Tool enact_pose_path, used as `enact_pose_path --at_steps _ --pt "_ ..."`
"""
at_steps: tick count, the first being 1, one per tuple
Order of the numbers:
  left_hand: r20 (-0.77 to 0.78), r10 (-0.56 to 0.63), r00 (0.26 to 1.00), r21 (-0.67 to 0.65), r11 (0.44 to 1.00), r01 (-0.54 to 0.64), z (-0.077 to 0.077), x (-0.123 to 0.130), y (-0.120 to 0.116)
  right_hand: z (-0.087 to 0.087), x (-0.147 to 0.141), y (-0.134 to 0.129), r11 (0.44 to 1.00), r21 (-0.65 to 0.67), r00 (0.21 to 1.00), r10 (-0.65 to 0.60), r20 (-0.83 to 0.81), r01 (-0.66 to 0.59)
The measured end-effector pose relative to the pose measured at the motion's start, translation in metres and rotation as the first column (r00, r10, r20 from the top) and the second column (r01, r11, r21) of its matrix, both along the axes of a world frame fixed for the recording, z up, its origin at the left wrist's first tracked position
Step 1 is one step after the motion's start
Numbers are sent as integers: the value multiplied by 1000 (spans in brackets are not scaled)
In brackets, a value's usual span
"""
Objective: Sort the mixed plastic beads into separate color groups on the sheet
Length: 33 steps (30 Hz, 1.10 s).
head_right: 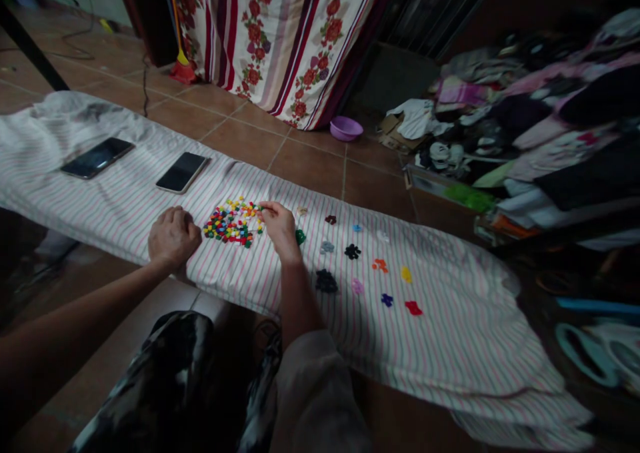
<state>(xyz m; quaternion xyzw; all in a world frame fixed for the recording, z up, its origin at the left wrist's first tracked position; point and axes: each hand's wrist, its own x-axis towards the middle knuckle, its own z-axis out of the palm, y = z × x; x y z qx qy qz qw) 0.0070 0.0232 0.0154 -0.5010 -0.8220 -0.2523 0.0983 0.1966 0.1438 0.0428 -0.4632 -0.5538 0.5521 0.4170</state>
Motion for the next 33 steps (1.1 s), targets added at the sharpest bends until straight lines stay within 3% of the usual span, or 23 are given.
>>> enact_pose_path --at_steps 4,9,12,15,18,21,33 --pt "-9 -4 1000 -11 1000 4 -1 -1 0 1 25 11 989 146 993 -51 106 35" --pt "18 -9 1000 -10 1000 9 -3 -3 1 4 69 23 949 282 937 -223 270 145" --pt "20 -3 1000 2 1000 3 -4 -4 1 8 93 22 920 357 860 -310 406 163" --pt "27 -1 1000 5 1000 1 -5 -4 1 11 107 17 909 404 737 -341 584 101" --pt "31 0 1000 7 1000 0 -4 -3 1 11 111 10 923 384 622 -303 722 4" --pt "27 -11 1000 23 1000 10 -4 -3 1 10 105 7 934 350 559 -250 790 -77" --pt "15 -18 1000 15 1000 18 -4 -4 1 2 96 7 936 319 546 -191 816 -150"
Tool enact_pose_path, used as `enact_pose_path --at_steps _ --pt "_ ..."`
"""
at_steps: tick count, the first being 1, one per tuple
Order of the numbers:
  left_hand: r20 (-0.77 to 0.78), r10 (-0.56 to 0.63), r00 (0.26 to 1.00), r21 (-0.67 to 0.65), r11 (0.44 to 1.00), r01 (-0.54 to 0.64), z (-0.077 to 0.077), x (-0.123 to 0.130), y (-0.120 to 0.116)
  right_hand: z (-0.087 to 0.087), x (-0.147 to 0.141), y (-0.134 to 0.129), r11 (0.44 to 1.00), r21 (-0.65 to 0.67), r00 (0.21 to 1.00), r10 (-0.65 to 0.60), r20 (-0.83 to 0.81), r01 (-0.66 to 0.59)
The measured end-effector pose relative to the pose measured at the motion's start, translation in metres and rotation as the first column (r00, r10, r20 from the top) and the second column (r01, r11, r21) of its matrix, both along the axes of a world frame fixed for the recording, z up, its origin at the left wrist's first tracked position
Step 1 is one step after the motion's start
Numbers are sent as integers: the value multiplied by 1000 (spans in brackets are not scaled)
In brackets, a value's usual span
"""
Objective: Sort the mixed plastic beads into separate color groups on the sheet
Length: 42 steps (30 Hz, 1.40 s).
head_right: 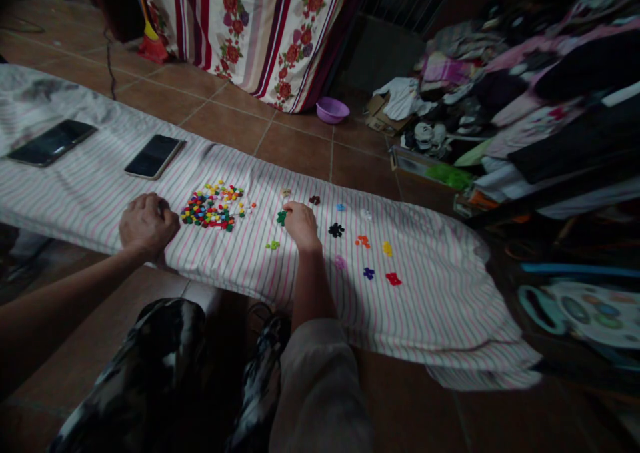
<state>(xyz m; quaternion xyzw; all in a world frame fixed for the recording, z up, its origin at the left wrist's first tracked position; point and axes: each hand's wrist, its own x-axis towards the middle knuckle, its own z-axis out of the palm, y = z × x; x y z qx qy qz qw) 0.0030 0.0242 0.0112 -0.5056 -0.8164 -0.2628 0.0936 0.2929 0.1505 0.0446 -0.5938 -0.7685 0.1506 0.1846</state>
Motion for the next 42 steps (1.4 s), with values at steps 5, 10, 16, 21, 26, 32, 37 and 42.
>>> enact_pose_path --at_steps 5,10,16,21,26,32,37,42 --pt "-43 13 999 -20 1000 -14 1 1 0 2 -1 -2 999 -45 999 -24 28 25" --pt "-64 7 998 -66 998 -11 4 2 -1 4 -3 -3 996 -76 998 -37 47 40" --pt "-26 18 999 -53 998 -19 3 2 -1 1 -3 0 993 -105 999 -51 17 53" --pt "-29 6 1000 -60 998 -8 2 1 -1 -1 -3 2 994 -100 999 -48 1 48" --pt "-15 38 999 -74 997 -39 4 3 0 2 -3 1 994 -93 998 -60 23 62" --pt "-15 36 999 -65 997 -37 4 3 0 5 -5 0 997 -54 997 -48 57 51" --pt "-23 38 999 -76 996 -40 8 4 0 6 -14 4 996 32 996 -88 16 87" --pt "-40 15 999 -62 998 -18 6 3 0 6 -29 7 992 112 996 -47 -79 56"
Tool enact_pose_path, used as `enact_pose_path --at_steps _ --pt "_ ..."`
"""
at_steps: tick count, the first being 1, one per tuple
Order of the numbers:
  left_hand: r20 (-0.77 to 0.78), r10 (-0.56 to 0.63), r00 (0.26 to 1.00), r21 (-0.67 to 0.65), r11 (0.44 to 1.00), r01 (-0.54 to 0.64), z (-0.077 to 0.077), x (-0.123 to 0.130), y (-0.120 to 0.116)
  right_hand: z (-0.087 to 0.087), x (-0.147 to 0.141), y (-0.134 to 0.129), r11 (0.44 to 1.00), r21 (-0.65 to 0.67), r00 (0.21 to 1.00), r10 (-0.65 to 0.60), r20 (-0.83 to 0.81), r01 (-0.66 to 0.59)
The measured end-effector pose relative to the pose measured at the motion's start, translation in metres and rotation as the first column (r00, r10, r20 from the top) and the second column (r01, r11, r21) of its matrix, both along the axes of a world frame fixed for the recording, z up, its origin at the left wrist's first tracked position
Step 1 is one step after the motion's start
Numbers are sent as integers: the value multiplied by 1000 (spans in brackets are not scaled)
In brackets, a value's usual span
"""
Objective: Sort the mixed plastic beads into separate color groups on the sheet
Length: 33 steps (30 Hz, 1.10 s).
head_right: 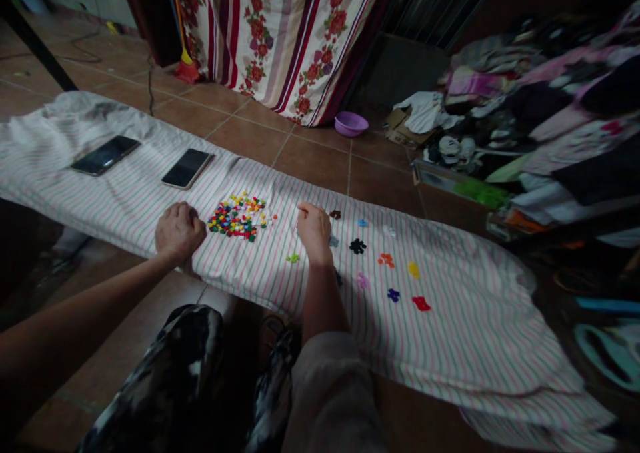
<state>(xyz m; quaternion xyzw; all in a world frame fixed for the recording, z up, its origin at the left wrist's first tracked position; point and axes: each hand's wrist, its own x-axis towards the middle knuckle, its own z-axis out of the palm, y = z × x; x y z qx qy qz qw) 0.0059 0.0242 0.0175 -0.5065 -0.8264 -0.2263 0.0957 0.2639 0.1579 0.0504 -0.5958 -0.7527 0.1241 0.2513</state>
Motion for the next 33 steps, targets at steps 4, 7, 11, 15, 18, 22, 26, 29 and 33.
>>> enact_pose_path --at_steps 4,7,11,15,18,22,26,29,33 --pt "17 9 1000 18 1000 -10 -2 -1 0 -2 -13 -1 997 8 997 72 -13 -72" --pt "41 12 999 18 1000 -13 -2 -1 0 -4 -22 -3 993 6 993 118 7 -118" --pt "52 7 999 16 1000 -8 -1 -1 0 -4 -31 -7 988 -58 986 145 79 -140" --pt "50 -2 999 20 1000 1 -1 0 0 -4 -37 -10 981 -131 977 159 146 -140" --pt "59 -2 998 19 1000 1 0 0 -1 -7 -41 -11 982 -134 970 155 187 -131" --pt "42 3 999 15 1000 -4 -1 0 -1 -9 -44 -12 987 -117 968 135 213 -112" --pt "19 6 1000 11 1000 -7 -3 -1 0 -7 -45 -15 986 -113 966 145 214 -123" --pt "11 6 1000 10 1000 -6 -3 -1 0 -5 -46 -16 985 -116 970 146 193 -125" --pt "-4 11 1000 0 1000 -11 0 0 -1 -2 -45 -16 985 -89 975 158 158 -145"
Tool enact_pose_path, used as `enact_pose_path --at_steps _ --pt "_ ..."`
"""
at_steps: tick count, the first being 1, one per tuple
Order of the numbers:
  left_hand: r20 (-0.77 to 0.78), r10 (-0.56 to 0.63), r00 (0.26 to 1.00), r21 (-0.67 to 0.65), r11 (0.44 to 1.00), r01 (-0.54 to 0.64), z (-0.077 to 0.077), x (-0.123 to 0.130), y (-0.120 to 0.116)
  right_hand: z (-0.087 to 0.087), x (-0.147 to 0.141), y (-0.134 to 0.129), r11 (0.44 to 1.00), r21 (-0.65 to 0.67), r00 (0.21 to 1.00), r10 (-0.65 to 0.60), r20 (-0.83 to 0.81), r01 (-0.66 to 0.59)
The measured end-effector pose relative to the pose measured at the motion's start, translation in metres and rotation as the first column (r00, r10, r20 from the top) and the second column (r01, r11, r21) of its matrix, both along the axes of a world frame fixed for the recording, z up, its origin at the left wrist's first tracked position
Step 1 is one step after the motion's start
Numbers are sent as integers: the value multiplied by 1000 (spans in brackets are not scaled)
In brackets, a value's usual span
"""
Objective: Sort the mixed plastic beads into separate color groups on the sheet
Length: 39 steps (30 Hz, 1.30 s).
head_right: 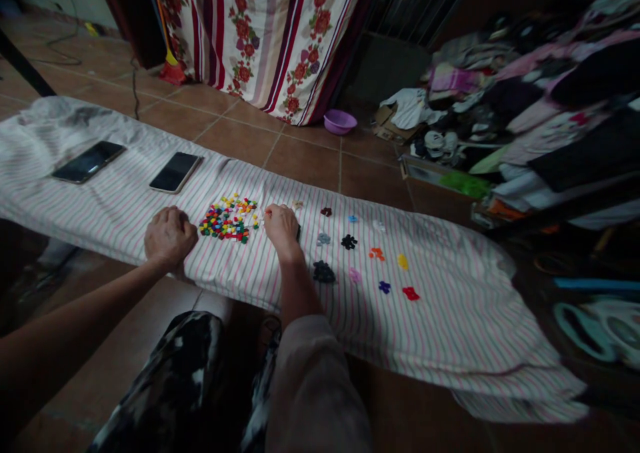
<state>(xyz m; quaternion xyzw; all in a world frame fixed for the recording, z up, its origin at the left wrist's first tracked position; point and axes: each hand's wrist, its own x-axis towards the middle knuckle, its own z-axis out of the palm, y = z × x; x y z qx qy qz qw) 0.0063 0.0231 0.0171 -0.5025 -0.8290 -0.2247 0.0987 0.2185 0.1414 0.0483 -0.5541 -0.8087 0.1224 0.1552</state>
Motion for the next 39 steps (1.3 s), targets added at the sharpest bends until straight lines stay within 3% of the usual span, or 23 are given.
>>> enact_pose_path --at_steps 7,16,26,34,39 --pt "9 -13 1000 10 1000 13 0 -1 0 4 10 1 1000 -13 992 -19 -126 18" --pt "7 -19 1000 20 1000 19 3 1 -2 6 40 6 991 -9 951 -131 -280 134" --pt "-52 44 998 -41 998 -46 4 2 -1 15 68 7 978 -22 936 -203 -288 205" --pt "-19 80 997 -62 995 -81 7 6 -2 15 125 10 924 3 879 -362 -309 382" --pt "31 6 1000 14 1000 -6 7 7 -6 16 177 1 860 17 832 -489 -262 510"
